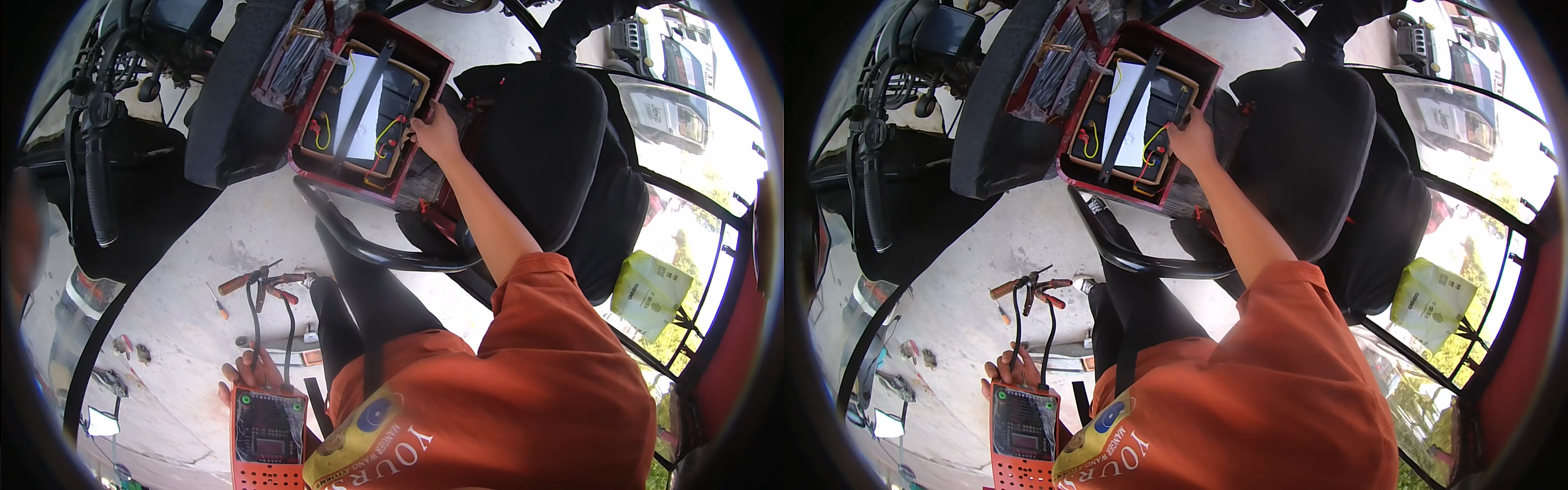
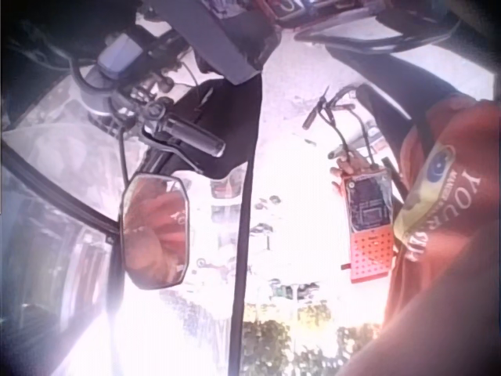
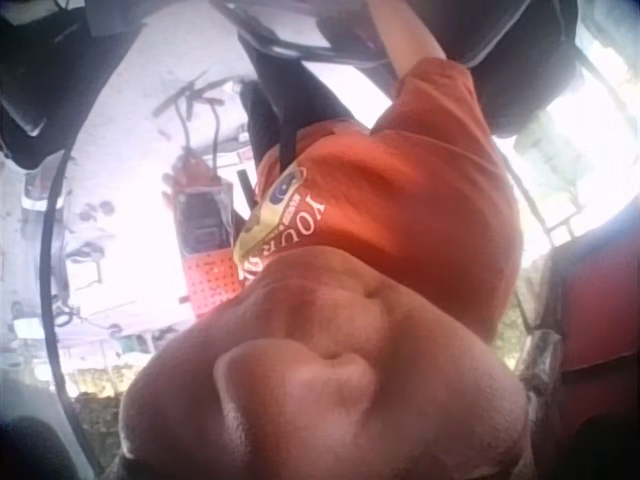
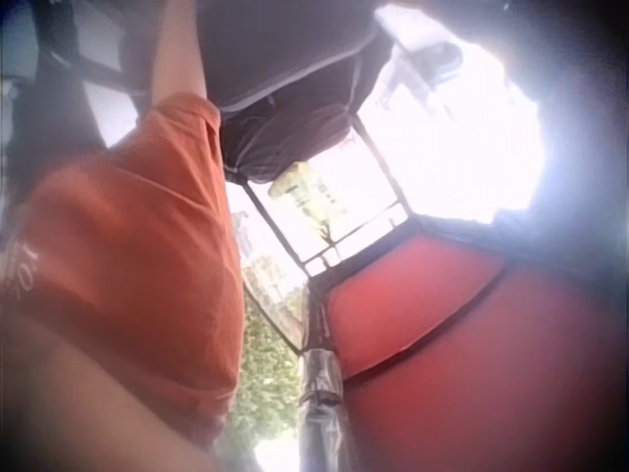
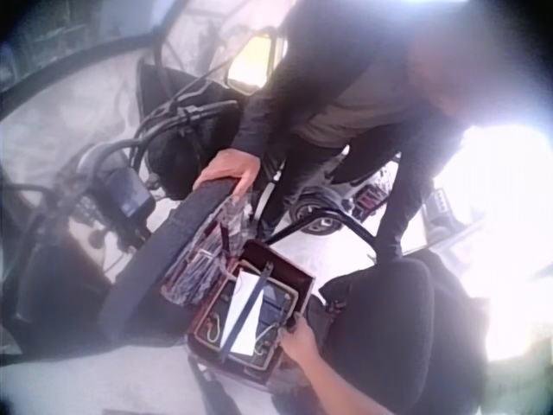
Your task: The person uses a battery tester to check the voltage of a battery inside a scooter's storage compartment. They connect the tester leads to the battery terminals, observe the display, and then move the tester into a nearby shop.
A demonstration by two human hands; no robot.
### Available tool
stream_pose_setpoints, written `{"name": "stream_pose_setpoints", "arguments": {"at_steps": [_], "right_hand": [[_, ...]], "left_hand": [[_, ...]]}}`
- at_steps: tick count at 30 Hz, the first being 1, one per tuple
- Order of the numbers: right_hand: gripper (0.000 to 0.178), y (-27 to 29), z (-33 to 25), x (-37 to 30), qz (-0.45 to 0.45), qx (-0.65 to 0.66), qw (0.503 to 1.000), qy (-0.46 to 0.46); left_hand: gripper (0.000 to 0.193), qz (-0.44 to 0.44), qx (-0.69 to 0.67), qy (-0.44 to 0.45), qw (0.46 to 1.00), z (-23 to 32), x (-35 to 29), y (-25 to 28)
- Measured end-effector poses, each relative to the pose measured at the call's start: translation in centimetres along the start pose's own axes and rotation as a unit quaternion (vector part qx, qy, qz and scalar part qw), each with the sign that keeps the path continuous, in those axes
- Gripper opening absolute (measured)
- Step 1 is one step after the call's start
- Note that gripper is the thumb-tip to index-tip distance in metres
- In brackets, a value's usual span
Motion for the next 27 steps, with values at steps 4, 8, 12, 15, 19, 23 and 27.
{"name": "stream_pose_setpoints", "arguments": {"at_steps": [4,8,12,15,19,23,27], "right_hand": [[0.067,-1.0,0.7,2.9,-0.002,0.028,0.996,-0.080],[0.066,-1.1,4.1,7.1,0.049,-0.026,0.998,-0.031],[0.065,-1.4,3.0,8.1,-0.032,-0.006,0.992,-0.119],[0.063,-1.1,0.1,8.5,-0.008,-0.127,0.991,-0.041],[0.066,-4.5,1.1,11.2,-0.033,-0.226,0.973,0.023],[0.077,-7.6,3.1,12.9,-0.036,-0.241,0.970,-0.002],[0.083,-8.5,2.3,12.9,-0.048,-0.213,0.975,-0.043]], "left_hand": [[0.034,0.079,0.013,-0.023,0.997,0.6,-0.4,0.5],[0.034,0.145,0.007,-0.026,0.989,0.9,-1.2,-0.5],[0.031,0.036,0.010,-0.023,0.999,0.1,-1.0,-2.9],[0.029,-0.069,0.116,-0.018,0.991,-0.2,-1.6,-4.6],[0.038,0.030,0.007,0.027,0.999,-0.2,-1.7,-0.6],[0.050,0.040,-0.034,0.067,0.996,-1.0,-1.9,2.8],[0.057,-0.038,-0.020,0.002,0.999,-2.1,-1.2,2.7]]}}
Point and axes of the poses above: each hand's wrist, its own x-axis towards the middle knuckle, its own y-axis out of the back of the hand, z = x × y, the point moved 7 cm from there along x, towards the middle knuckle, and after that the axes turned 1 degree about y, right-handed, at the moved point
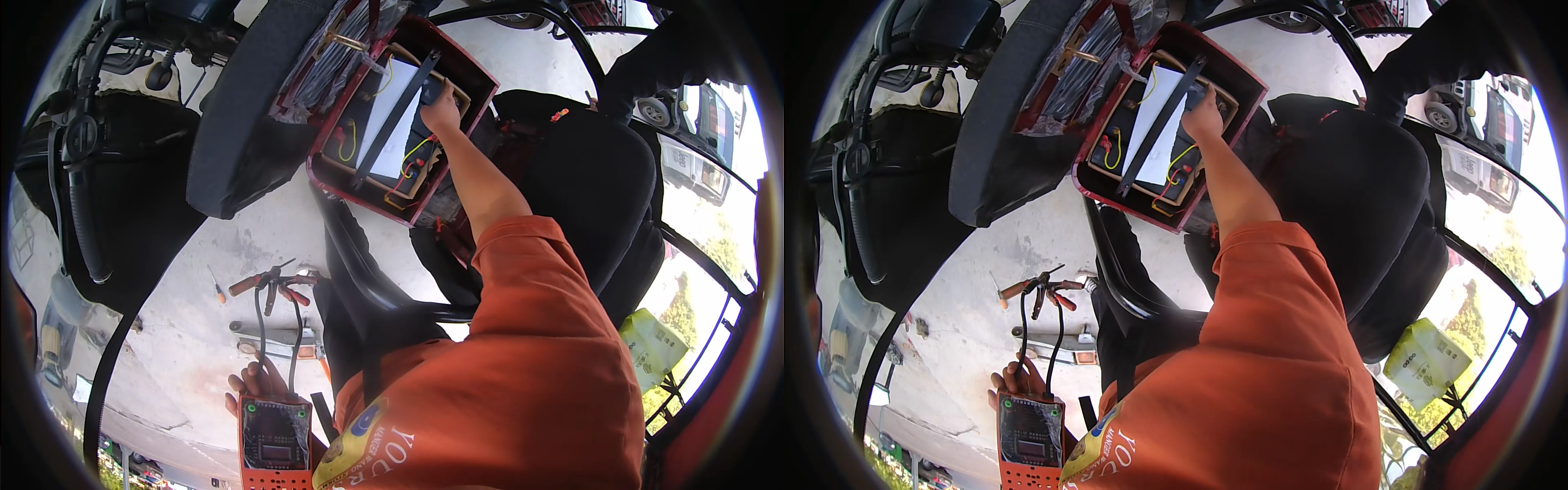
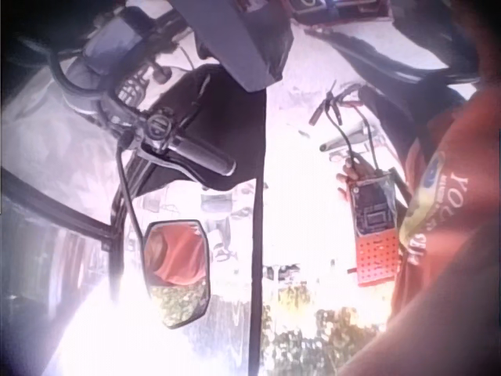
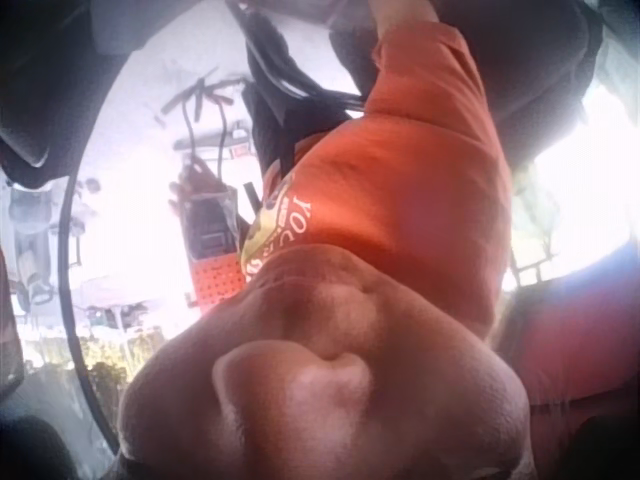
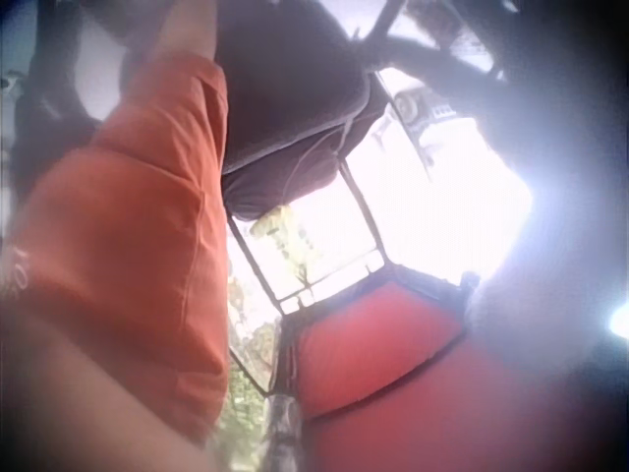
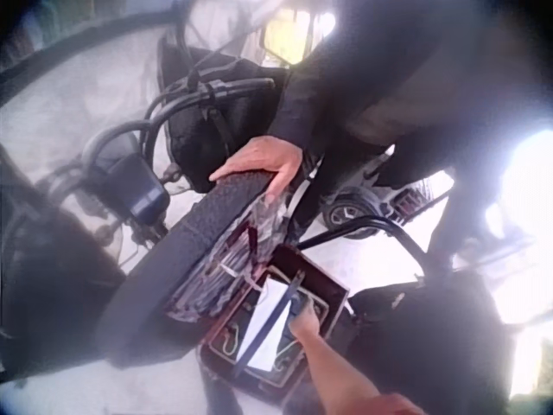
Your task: The person uses a battery tester to check the voltage of a battery inside a scooter's storage compartment. They connect the tester leads to the battery terminals, observe the display, and then move the tester into a nearby shop.
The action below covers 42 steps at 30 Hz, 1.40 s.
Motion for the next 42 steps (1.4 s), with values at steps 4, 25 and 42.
{"name": "stream_pose_setpoints", "arguments": {"at_steps": [4,25,42], "right_hand": [[0.084,-3.1,2.8,2.3,-0.020,-0.014,1.000,0.014],[0.024,-4.3,4.5,-2.2,-0.156,0.117,0.978,0.076],[0.025,-4.3,-7.9,-26.6,-0.348,-0.006,0.885,0.309]], "left_hand": [[0.063,-0.068,0.044,0.009,0.997,-1.4,0.9,-4.3],[0.040,0.009,-0.023,0.026,0.999,-1.8,-0.1,-6.0],[0.033,0.155,0.044,-0.076,0.984,2.1,-3.8,1.7]]}}
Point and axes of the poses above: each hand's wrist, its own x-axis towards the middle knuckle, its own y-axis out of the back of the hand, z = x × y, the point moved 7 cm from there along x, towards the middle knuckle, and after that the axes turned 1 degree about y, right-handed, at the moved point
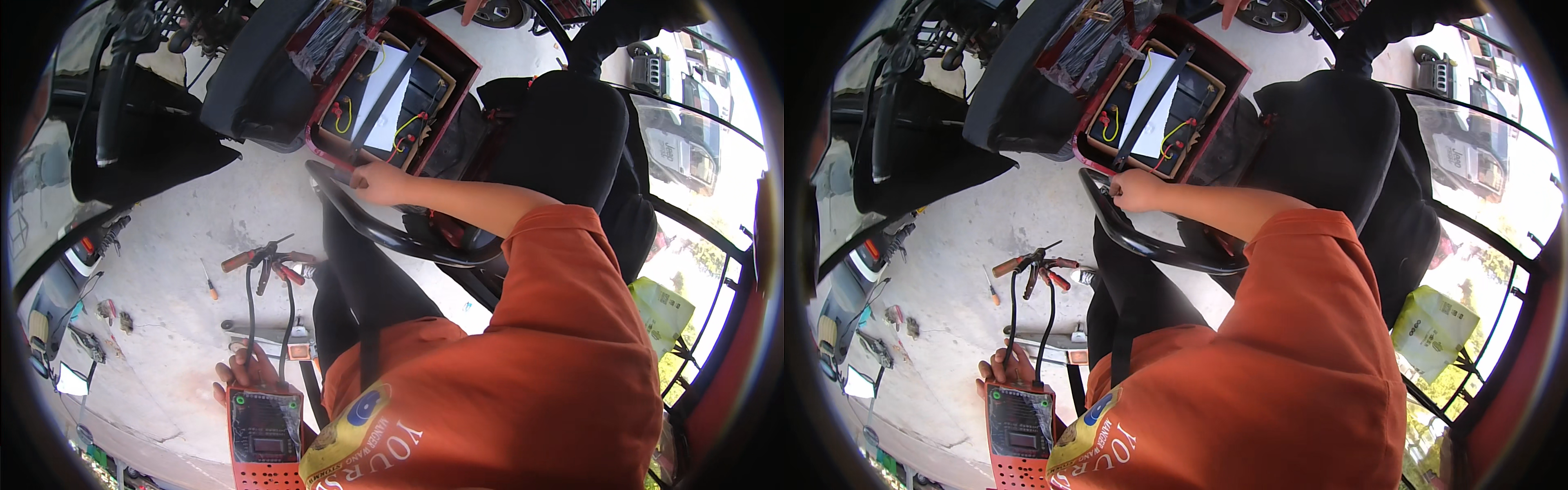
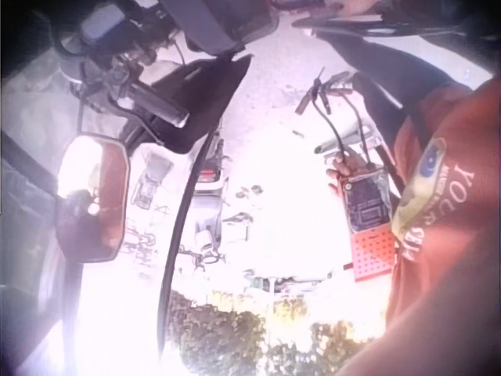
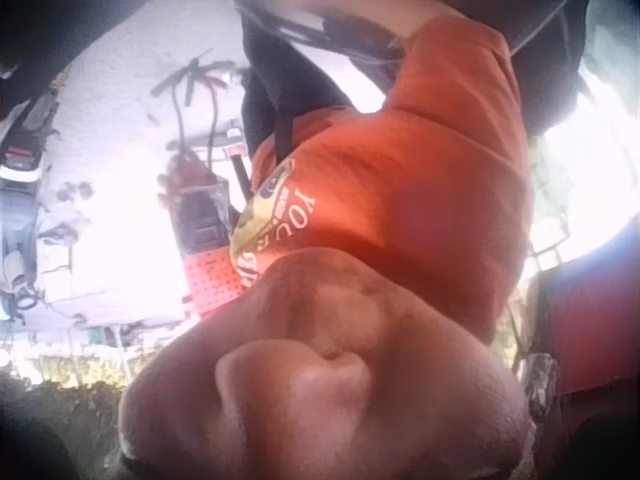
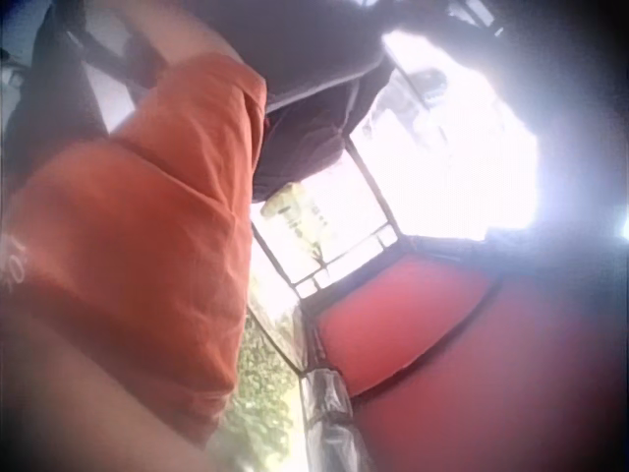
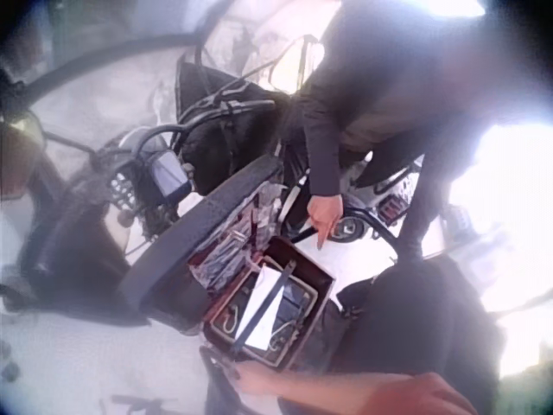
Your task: The person uses a battery tester to check the voltage of a battery inside a scooter's storage compartment. They connect the tester leads to the battery terminals, observe the display, and then move the tester into a nearby shop.
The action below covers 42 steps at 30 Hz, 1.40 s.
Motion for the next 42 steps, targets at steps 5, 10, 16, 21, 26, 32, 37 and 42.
{"name": "stream_pose_setpoints", "arguments": {"at_steps": [5,10,16,21,26,32,37,42], "right_hand": [[0.030,1.3,-4.8,-3.8,0.047,0.018,0.998,-0.033],[0.048,0.7,-8.0,-8.4,0.098,-0.098,0.990,-0.011],[0.038,-0.2,-9.9,-9.7,0.107,-0.291,0.950,-0.041],[0.033,0.0,-10.5,-9.9,0.107,-0.307,0.944,-0.045],[0.021,0.1,-10.4,-9.7,0.130,-0.297,0.944,-0.056],[0.021,0.1,-9.7,-9.7,0.128,-0.295,0.943,-0.082],[0.020,-0.1,-9.8,-9.5,0.127,-0.298,0.943,-0.076],[0.020,0.1,-9.9,-9.9,0.142,-0.288,0.944,-0.075]], "left_hand": [[0.031,-0.100,-0.117,-0.003,0.988,0.8,-0.8,2.8],[0.035,-0.211,-0.108,0.011,0.971,2.0,-1.8,7.1],[0.034,-0.158,-0.146,0.015,0.976,3.3,-3.1,10.3],[0.034,-0.236,-0.176,-0.007,0.956,2.4,-2.3,9.4],[0.035,-0.243,-0.176,0.024,0.954,2.2,-2.4,7.5],[0.034,-0.274,-0.162,0.048,0.947,1.9,-2.4,4.4],[0.032,-0.309,-0.163,0.055,0.935,1.6,-3.4,1.7],[0.031,-0.330,-0.141,0.063,0.931,1.8,-3.1,0.3]]}}
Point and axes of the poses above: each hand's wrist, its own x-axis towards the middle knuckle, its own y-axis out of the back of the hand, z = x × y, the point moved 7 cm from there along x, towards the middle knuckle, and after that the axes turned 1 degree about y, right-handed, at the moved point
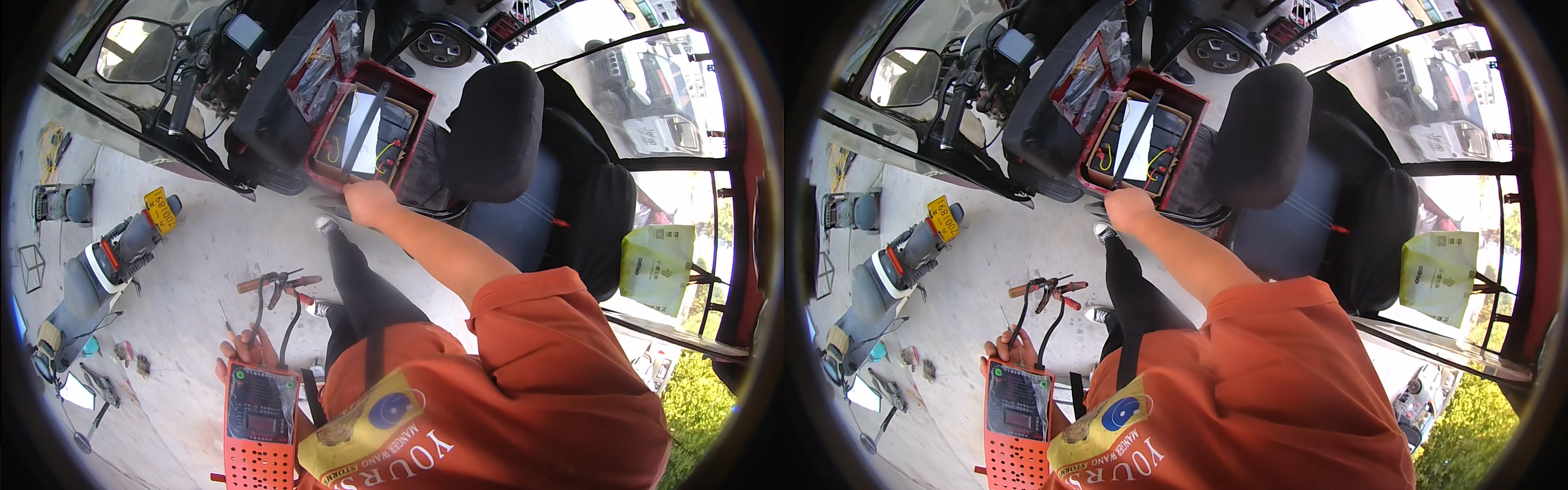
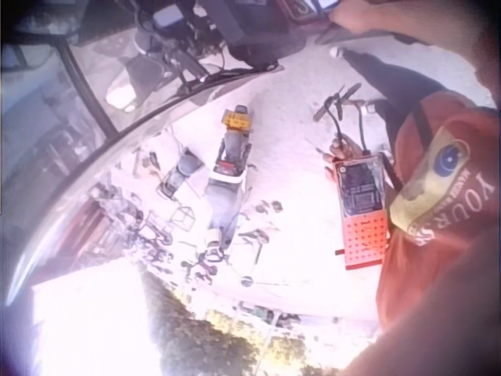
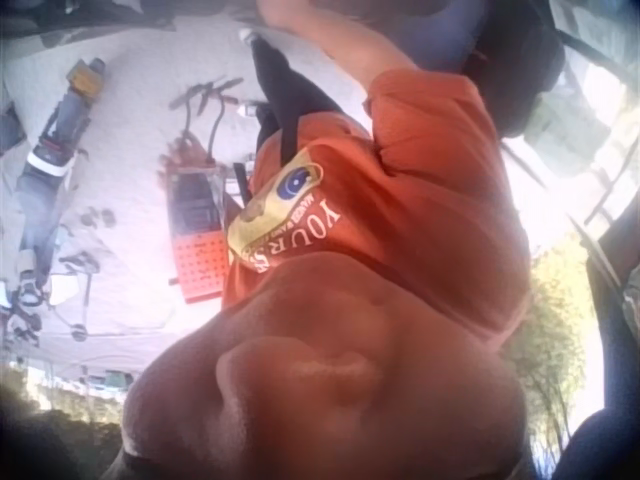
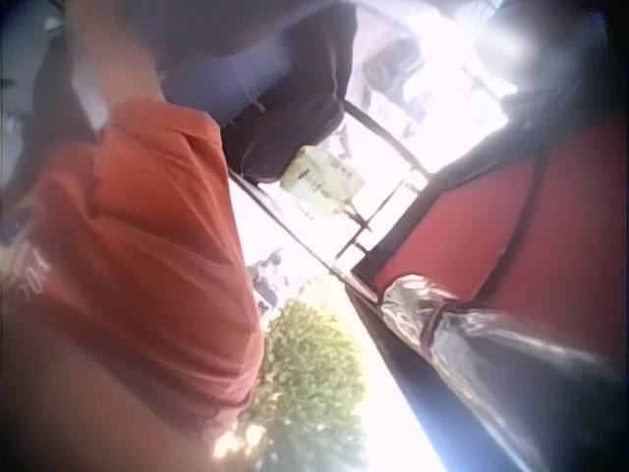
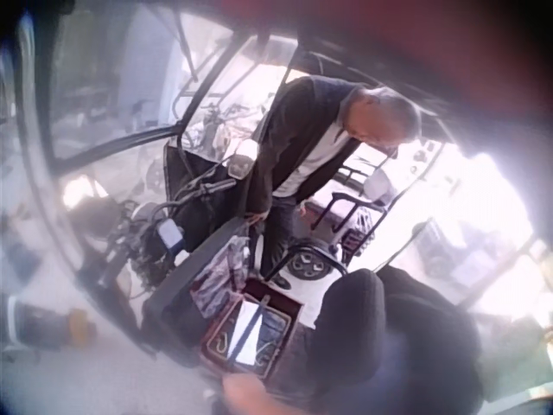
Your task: The person uses a battery tester to check the voltage of a battery inside a scooter's storage compartment. They connect the tester leads to the battery terminals, observe the display, and then move the tester into a nearby shop.
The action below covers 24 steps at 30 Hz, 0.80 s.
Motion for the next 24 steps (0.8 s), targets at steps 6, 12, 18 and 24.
{"name": "stream_pose_setpoints", "arguments": {"at_steps": [6,12,18,24], "right_hand": [[0.021,-0.4,0.2,0.2,-0.004,0.007,1.000,-0.007],[0.022,-0.6,0.3,0.4,0.004,0.008,1.000,-0.011],[0.023,-0.3,0.2,0.1,0.003,0.003,1.000,-0.014],[0.024,-0.8,0.3,0.5,0.025,-0.002,1.000,-0.014]], "left_hand": [[0.031,-0.002,0.011,-0.029,1.000,0.7,-0.5,1.0],[0.030,0.009,0.029,-0.038,0.999,1.6,-2.1,1.6],[0.028,-0.043,0.000,-0.035,0.998,1.8,-2.6,1.3],[0.027,-0.036,-0.029,-0.033,0.998,1.7,-3.6,-1.3]]}}
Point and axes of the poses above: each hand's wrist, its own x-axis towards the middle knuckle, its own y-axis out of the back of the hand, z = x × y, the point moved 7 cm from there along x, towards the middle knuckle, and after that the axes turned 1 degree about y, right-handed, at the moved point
